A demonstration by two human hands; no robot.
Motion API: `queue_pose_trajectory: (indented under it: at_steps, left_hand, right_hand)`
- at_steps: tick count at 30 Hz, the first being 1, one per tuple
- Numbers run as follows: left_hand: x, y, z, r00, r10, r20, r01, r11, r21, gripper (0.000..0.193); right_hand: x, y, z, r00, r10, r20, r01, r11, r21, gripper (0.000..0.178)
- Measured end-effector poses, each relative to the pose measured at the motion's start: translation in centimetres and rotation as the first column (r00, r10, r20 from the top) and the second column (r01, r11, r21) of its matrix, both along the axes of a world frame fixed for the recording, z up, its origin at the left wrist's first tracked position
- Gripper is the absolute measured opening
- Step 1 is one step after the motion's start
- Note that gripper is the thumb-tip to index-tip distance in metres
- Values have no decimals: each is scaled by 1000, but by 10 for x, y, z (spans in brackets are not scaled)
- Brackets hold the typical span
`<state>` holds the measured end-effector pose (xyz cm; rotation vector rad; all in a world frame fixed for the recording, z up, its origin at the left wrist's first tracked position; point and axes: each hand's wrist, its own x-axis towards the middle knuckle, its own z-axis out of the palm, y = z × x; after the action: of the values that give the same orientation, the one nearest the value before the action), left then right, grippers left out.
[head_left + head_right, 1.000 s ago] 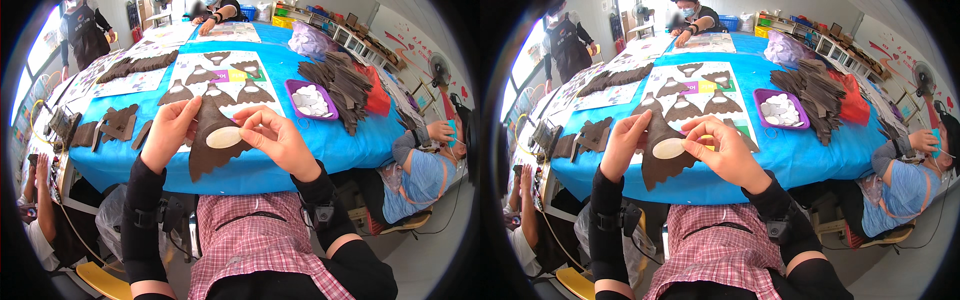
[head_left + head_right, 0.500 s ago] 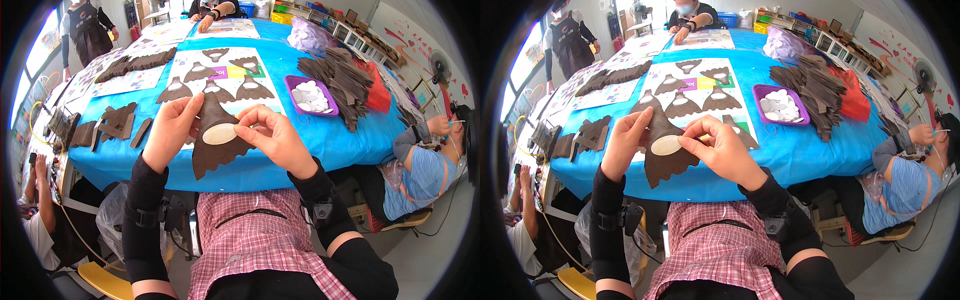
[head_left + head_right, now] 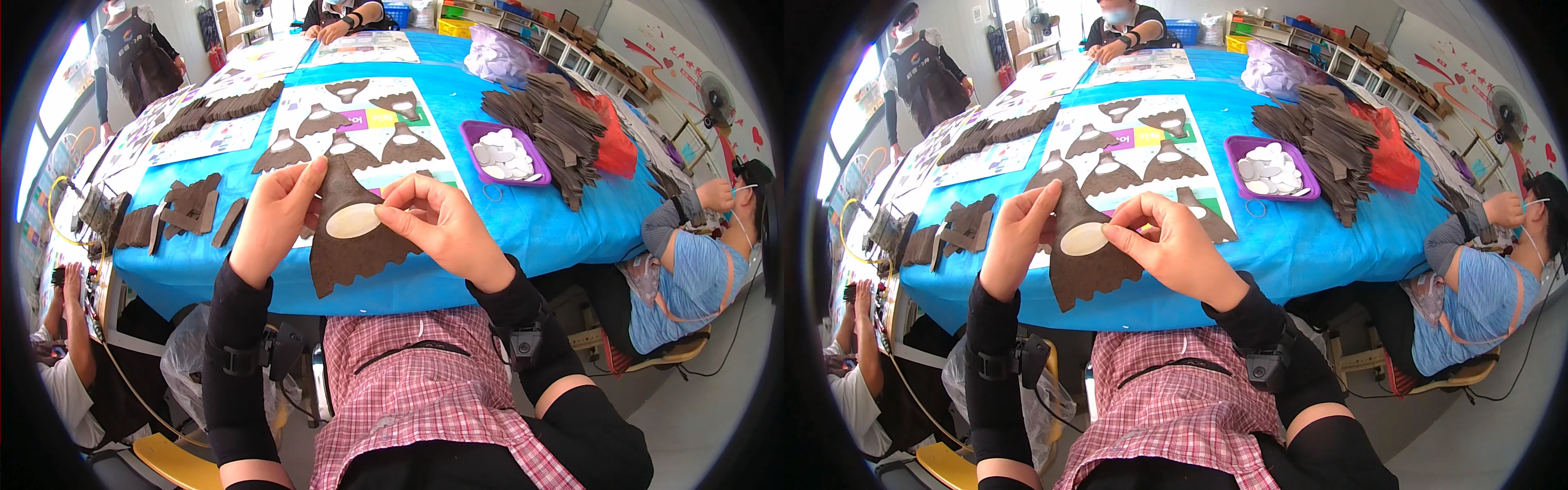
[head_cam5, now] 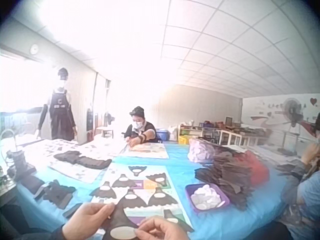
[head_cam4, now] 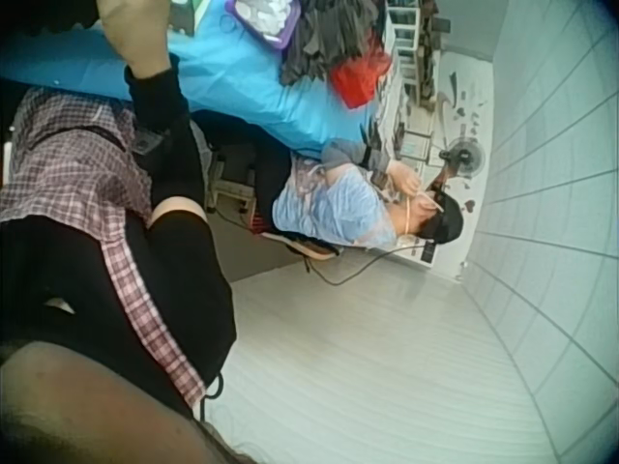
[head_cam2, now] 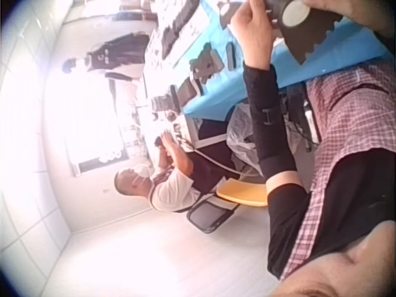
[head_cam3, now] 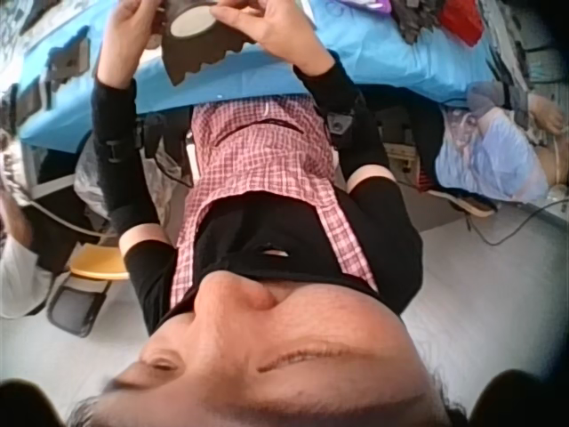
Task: Manually assembling and aligning various leather or fabric components of a shoe upper on a work table.
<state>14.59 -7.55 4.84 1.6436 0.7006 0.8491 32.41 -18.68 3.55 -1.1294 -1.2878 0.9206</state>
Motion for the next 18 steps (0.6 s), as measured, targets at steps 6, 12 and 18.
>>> queue_pose_trajectory:
  at_steps: [6, 12, 18]
  left_hand:
    - [-3, 2, 0, 998, -60, -25, 60, 998, -2, 36]
    - [-3, 0, 3, 998, -48, -32, 48, 999, -8, 36]
    - [-4, -8, 3, 991, -5, 137, 33, 979, -203, 39]
  right_hand:
    - [-1, 0, -1, 1000, -8, -20, 9, 1000, 21, 18]
    - [0, 1, -4, 999, -5, -36, 5, 1000, -3, 13]
    - [1, 0, -3, 999, -44, -27, 45, 998, 33, 13]
